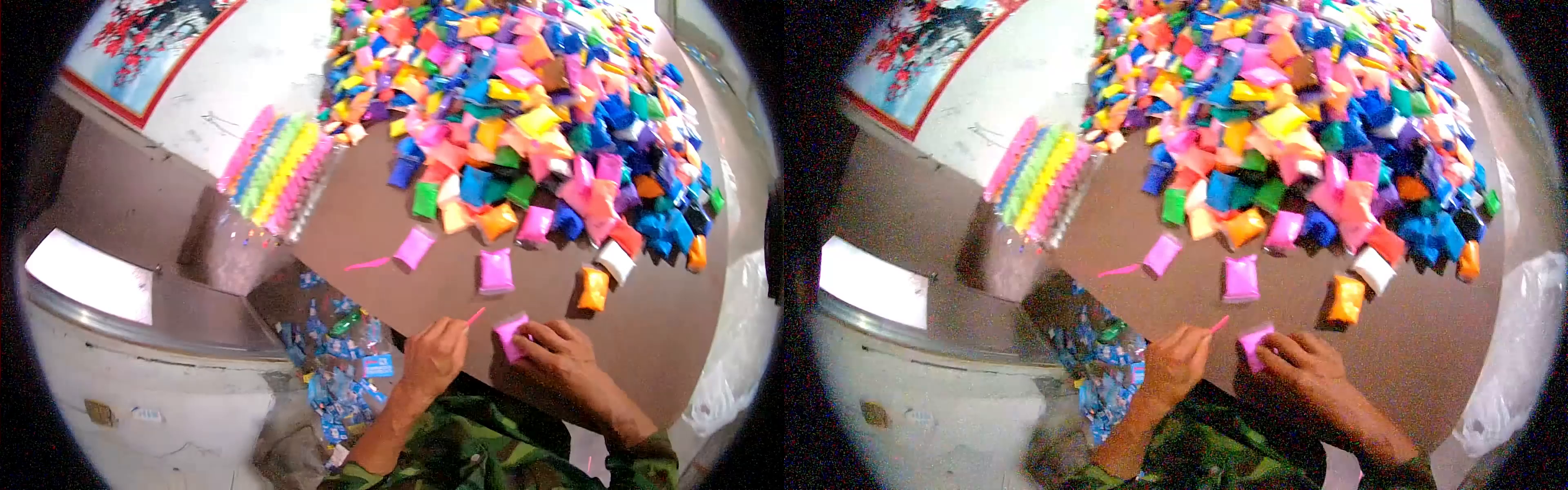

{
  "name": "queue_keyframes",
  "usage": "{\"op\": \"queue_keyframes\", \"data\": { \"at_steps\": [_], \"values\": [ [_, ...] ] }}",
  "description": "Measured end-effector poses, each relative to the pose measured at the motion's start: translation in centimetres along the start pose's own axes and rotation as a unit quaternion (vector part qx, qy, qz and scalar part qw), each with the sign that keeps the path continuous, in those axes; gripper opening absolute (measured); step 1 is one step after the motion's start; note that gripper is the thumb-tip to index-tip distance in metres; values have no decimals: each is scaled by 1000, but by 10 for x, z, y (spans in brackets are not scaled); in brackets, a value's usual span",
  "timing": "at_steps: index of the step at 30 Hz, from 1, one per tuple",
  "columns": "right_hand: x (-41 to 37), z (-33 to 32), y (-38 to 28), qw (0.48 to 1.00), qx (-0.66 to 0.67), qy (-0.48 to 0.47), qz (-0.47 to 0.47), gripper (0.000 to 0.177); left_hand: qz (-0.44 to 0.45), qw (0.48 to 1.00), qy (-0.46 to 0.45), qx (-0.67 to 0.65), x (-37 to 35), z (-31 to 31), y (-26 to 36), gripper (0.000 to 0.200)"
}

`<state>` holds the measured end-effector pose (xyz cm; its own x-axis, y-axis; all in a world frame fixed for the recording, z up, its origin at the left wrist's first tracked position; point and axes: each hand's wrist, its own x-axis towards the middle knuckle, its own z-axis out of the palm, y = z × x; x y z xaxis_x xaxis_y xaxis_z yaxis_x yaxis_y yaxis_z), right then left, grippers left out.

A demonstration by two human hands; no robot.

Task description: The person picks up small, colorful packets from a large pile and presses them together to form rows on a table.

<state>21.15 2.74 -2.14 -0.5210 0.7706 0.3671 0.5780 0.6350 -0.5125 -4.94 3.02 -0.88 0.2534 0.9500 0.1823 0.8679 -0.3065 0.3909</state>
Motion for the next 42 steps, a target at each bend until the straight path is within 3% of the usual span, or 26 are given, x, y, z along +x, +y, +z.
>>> {"op": "queue_keyframes", "data": {
  "at_steps": [6,9,12,13,14,15,16,17,18,21,22,25,29,32,33,36,38,41,42],
  "values": [
    [5,-3,-5,1000,11,15,12,35,-23,996,12,-86,1,16,22,8],
    [6,-9,-9,1000,13,1,15,37,-131,991,-30,-11,0,34,6,11],
    [-3,-7,-3,1000,14,-14,24,37,-170,980,99,-32,-15,21,-36,10],
    [0,-10,-4,999,20,-18,29,37,-245,966,79,-27,-21,1,-53,9],
    [0,-11,-6,999,27,-20,34,36,-255,955,143,-54,-31,-17,-73,11],
    [-1,-11,-6,999,32,-15,36,36,-291,943,153,47,-52,-24,-121,12],
    [-1,-11,-5,999,36,-10,34,35,-234,945,168,156,-78,-34,-167,14],
    [-1,-9,-4,999,41,-3,30,35,-277,927,158,199,-91,-50,-178,16],
    [-3,-5,-1,999,35,-5,28,35,-296,928,165,155,-105,-61,-189,6],
    [0,-2,0,999,39,8,14,38,-319,922,215,53,-103,-69,-158,10],
    [1,-1,-2,999,39,5,16,39,-285,932,214,62,-95,-66,-142,8],
    [0,-5,-3,999,25,1,25,41,-263,943,198,-43,-49,-46,-59,8],
    [-1,-5,-4,999,27,-10,34,39,-143,983,63,-94,-34,-1,4,8],
    [-2,-3,-1,999,30,-14,22,39,-139,986,49,-81,-40,12,1,7],
    [-4,-3,1,999,26,-14,16,39,-204,972,76,-93,-51,18,-19,8],
    [-6,-1,1,999,34,-1,28,37,-266,951,124,100,-66,-19,-74,12],
    [-6,2,3,999,39,22,22,37,-299,945,123,47,-76,-45,-97,11],
    [-5,5,2,998,44,31,27,36,-274,950,144,-30,-60,-48,-53,13],
    [-5,5,1,998,43,31,29,35,-267,957,107,-35,-53,-44,-27,14]
  ]
}}
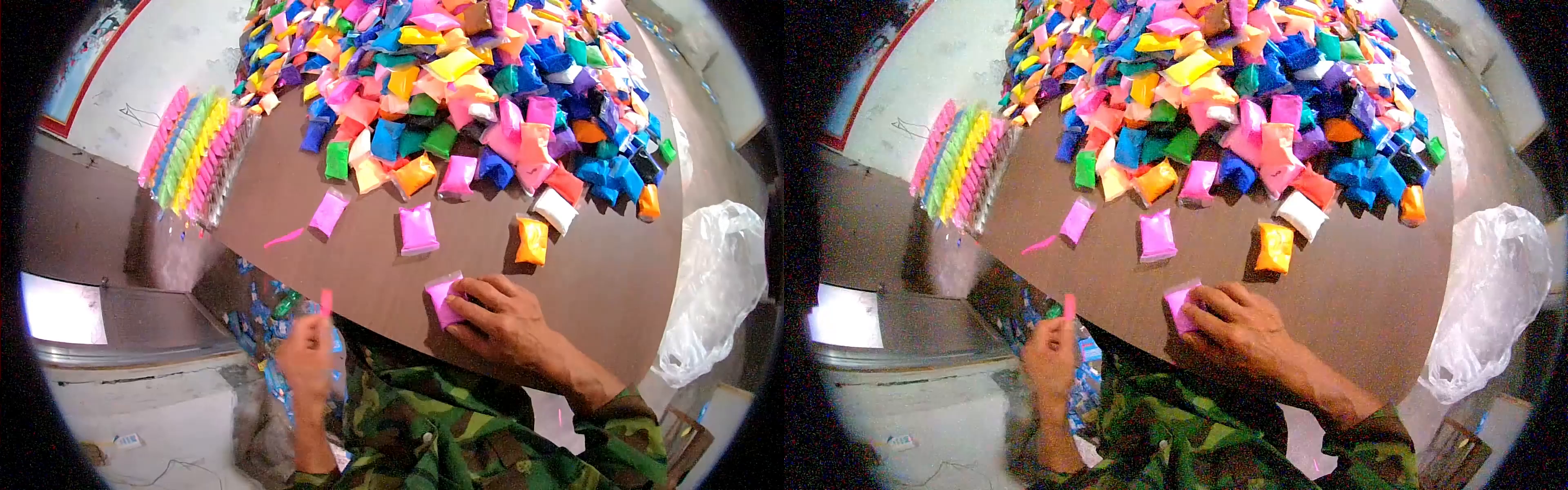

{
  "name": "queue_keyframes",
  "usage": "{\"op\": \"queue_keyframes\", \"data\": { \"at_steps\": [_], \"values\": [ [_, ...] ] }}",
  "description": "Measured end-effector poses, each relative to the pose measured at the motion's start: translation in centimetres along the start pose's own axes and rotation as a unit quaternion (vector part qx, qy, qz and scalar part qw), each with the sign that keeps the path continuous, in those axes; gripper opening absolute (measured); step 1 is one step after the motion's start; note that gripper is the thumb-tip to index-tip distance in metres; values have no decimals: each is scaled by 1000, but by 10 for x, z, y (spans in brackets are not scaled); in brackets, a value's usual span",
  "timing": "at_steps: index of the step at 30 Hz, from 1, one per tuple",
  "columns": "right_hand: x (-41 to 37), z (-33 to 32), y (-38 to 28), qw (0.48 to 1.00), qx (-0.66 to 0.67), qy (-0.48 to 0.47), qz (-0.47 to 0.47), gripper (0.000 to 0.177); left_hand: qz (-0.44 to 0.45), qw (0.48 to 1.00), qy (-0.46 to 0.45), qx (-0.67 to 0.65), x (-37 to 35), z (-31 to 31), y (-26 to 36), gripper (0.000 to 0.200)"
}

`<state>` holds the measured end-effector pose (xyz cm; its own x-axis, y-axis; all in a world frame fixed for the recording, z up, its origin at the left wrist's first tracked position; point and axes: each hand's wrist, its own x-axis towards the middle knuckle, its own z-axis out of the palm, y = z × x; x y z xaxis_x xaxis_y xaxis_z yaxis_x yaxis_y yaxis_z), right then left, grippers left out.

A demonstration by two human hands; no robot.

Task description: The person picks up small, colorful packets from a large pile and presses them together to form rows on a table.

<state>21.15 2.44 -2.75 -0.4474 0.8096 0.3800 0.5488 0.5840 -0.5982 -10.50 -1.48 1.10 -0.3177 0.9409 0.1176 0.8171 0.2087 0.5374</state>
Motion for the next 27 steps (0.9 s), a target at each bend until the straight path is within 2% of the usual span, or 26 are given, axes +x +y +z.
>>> {"op": "queue_keyframes", "data": {
  "at_steps": [1,2,5,7,10,13,17,21,22,25,27],
  "values": [
    [1,-2,-1,1000,5,-3,0,35,30,999,-35,-16,-9,12,22,14],
    [2,-4,-1,1000,8,-6,-1,35,113,992,-54,-27,-17,26,37,11],
    [-1,-7,-1,1000,10,-13,-2,34,204,969,-94,-106,-27,67,70,8],
    [-3,-7,0,1000,9,-14,-7,34,197,974,-96,-64,-20,84,61,7],
    [-3,-5,2,1000,6,-5,-20,34,186,981,-61,3,1,77,51,7],
    [-5,-3,2,1000,2,5,-12,34,128,987,-93,-41,1,59,62,7],
    [-7,2,5,1000,-7,-2,-1,35,213,965,-128,-78,-28,64,74,8],
    [-9,0,3,1000,-2,-11,5,29,162,982,-93,2,-11,68,54,7],
    [-8,-1,2,1000,2,-3,9,29,149,986,-77,-24,-7,67,50,7],
    [-5,-3,-2,1000,7,7,20,28,135,984,-111,-41,-14,56,60,7],
    [-4,-4,-3,1000,-1,-6,27,27,195,971,-126,-58,-28,62,71,7]
  ]
}}
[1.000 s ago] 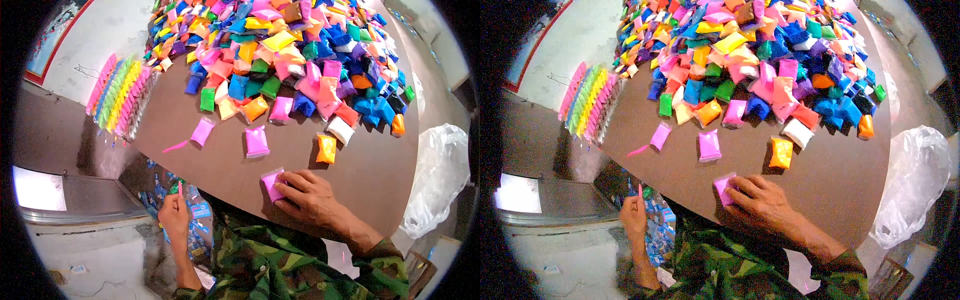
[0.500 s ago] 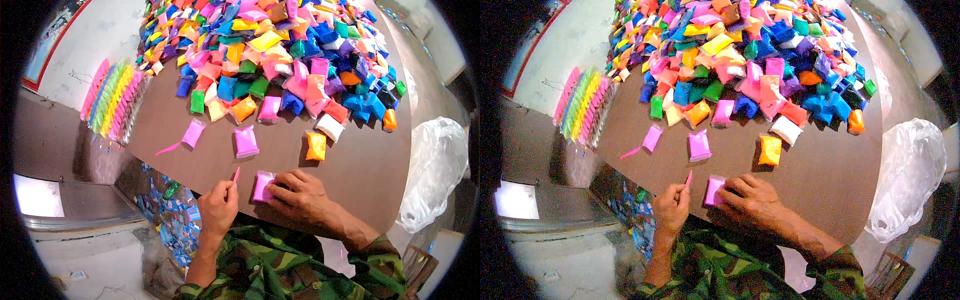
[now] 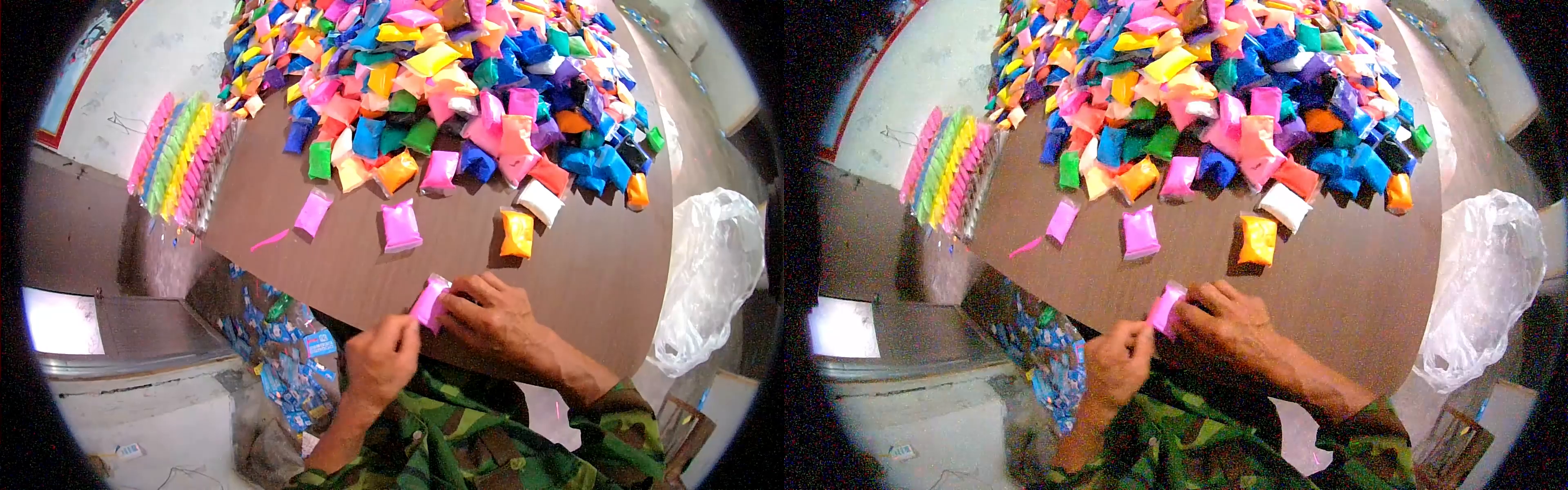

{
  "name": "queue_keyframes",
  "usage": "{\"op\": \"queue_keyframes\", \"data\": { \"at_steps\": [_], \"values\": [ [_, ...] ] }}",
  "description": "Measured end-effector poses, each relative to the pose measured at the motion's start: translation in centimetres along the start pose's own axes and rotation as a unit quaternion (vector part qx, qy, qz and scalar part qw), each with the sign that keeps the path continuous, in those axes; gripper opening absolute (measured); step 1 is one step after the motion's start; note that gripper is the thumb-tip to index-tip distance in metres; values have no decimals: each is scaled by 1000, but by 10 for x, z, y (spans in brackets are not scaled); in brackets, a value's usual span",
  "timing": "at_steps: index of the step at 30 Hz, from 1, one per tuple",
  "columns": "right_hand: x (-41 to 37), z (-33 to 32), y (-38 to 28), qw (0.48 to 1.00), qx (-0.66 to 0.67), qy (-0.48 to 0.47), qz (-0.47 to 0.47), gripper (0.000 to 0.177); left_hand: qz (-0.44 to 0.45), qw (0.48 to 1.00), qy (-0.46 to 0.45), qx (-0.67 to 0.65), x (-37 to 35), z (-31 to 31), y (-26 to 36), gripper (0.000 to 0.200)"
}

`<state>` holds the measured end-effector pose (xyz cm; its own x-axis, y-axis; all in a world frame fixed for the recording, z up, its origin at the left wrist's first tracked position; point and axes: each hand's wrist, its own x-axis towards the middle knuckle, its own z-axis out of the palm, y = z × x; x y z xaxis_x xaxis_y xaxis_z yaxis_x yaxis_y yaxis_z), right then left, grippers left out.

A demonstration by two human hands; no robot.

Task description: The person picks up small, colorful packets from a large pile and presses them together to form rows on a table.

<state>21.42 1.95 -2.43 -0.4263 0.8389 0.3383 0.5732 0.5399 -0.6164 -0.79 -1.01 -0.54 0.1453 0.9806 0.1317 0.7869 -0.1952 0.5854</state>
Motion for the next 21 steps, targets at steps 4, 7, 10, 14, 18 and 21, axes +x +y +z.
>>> {"op": "queue_keyframes", "data": {
  "at_steps": [4,7,10,14,18,21],
  "values": [
    [-10,10,12,1000,-23,-12,-11,26,-46,998,3,48,-2,8,-21,9],
    [-6,5,7,999,-30,7,-10,23,-66,997,37,28,5,-5,-31,11],
    [-2,1,-2,1000,-20,-1,6,25,-27,999,27,17,-8,3,-29,11],
    [0,2,-2,1000,-29,-2,2,24,105,993,55,6,-9,17,-9,15],
    [2,0,-7,1000,-30,3,2,20,5,998,61,30,-8,3,-33,14],
    [9,-3,-14,999,-25,19,7,20,-5,999,12,31,-9,-3,-31,13]
  ]
}}
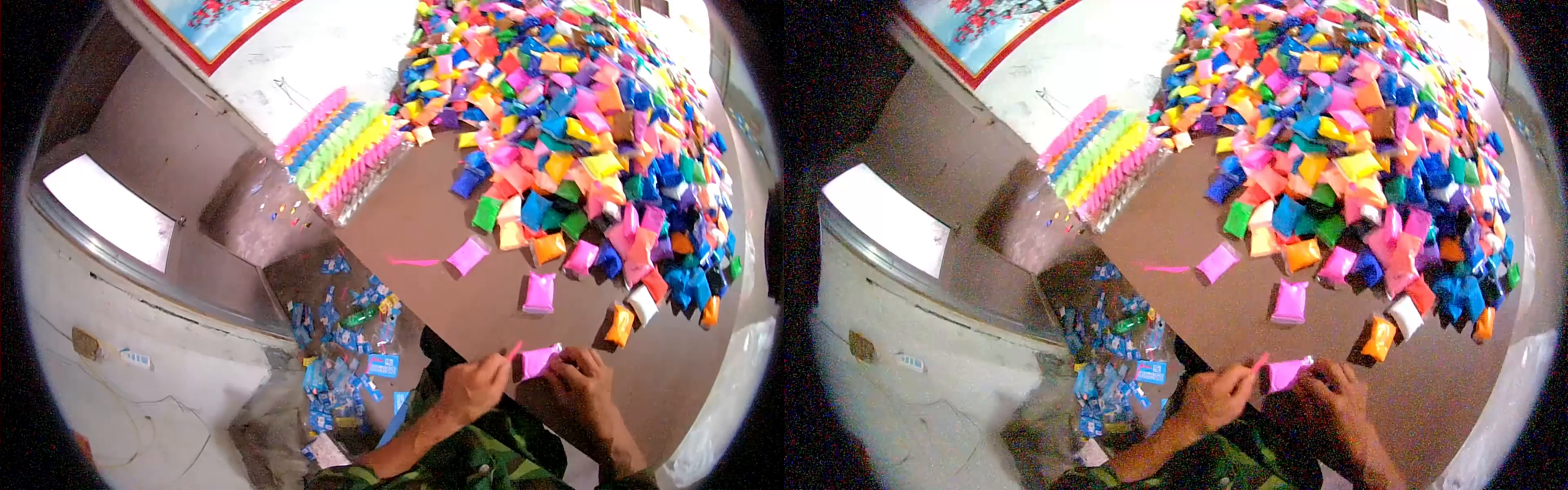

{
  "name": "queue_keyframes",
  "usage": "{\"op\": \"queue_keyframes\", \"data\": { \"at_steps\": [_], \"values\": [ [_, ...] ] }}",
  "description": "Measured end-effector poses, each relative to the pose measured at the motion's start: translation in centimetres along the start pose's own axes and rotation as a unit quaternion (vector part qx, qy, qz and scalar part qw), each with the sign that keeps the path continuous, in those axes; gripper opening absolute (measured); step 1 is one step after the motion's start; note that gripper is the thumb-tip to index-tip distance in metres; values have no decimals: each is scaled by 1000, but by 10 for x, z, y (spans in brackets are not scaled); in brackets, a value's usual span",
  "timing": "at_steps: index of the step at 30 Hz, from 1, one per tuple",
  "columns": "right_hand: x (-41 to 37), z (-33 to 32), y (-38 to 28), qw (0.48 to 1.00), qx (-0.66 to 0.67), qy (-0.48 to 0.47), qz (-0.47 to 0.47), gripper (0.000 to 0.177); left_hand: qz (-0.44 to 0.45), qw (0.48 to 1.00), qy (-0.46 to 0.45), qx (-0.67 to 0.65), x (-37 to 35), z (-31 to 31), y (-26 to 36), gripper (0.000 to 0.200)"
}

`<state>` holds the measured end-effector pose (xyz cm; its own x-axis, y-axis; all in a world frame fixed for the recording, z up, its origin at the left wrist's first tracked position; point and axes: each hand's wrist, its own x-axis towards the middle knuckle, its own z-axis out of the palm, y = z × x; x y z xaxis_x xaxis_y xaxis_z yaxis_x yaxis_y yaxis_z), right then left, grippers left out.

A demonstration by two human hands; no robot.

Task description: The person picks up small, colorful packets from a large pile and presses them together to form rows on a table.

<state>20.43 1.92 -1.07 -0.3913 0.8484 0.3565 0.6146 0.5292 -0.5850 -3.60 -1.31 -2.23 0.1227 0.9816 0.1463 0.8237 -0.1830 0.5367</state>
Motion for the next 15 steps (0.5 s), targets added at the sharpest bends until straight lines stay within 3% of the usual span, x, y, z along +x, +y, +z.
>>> {"op": "queue_keyframes", "data": {
  "at_steps": [1,3,7,10,13,14,15],
  "values": [
    [1,0,-2,1000,3,5,2,20,55,998,15,-13,-1,2,8,13],
    [-1,3,0,1000,1,-7,-1,19,79,996,27,-40,-4,7,22,10],
    [10,-7,-15,1000,-7,-26,1,20,42,998,32,-42,-2,17,0,11],
    [16,-11,-24,999,-25,-42,-8,22,43,999,-21,23,1,14,-13,10],
    [10,-2,-16,999,-32,-38,-12,23,89,996,25,-15,-3,20,-4,11],
    [9,-1,-18,999,-32,-26,-7,23,139,990,3,19,-7,26,-4,11],
    [8,-1,-21,999,-32,-13,0,23,135,990,-5,34,-10,32,-10,11]
  ]
}}
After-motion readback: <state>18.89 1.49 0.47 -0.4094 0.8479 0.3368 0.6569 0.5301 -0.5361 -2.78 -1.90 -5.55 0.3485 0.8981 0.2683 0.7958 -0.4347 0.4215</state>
